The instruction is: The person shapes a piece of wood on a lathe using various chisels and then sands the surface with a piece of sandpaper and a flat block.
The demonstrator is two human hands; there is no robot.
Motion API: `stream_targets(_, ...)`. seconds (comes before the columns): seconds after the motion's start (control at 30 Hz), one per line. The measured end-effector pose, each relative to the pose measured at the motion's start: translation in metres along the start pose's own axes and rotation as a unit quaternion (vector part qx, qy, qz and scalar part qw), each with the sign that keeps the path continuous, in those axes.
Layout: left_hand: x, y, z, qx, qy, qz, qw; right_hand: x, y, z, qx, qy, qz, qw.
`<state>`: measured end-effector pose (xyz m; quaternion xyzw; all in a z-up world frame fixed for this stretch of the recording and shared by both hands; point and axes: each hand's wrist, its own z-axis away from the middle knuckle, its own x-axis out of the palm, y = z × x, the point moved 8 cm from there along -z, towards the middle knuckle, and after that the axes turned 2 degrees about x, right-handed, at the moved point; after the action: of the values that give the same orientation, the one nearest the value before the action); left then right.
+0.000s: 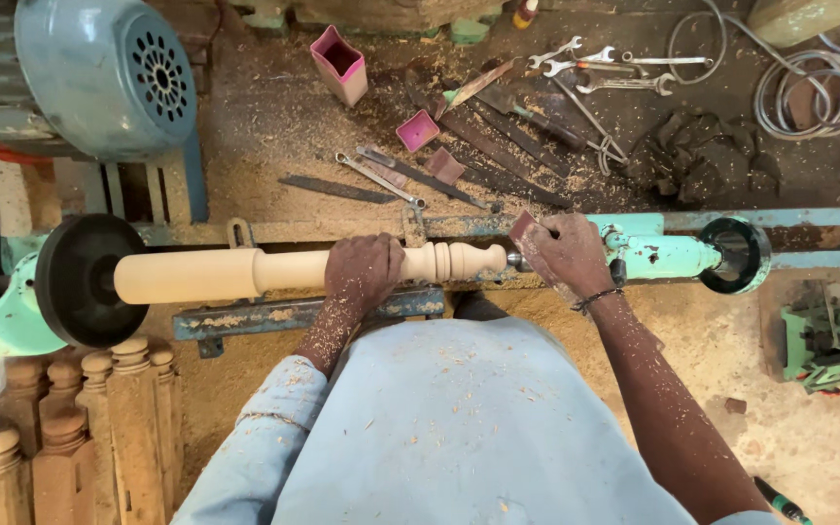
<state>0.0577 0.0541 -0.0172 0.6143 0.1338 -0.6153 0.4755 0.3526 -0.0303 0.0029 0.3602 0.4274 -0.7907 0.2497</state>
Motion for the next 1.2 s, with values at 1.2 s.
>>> stream_targets(1.2, -0.001, 0.009, 0.001, 0.029, 0.045, -0.004, 0.999, 0.02, -0.03, 0.004, 0.037, -0.129, -0.11, 0.985)
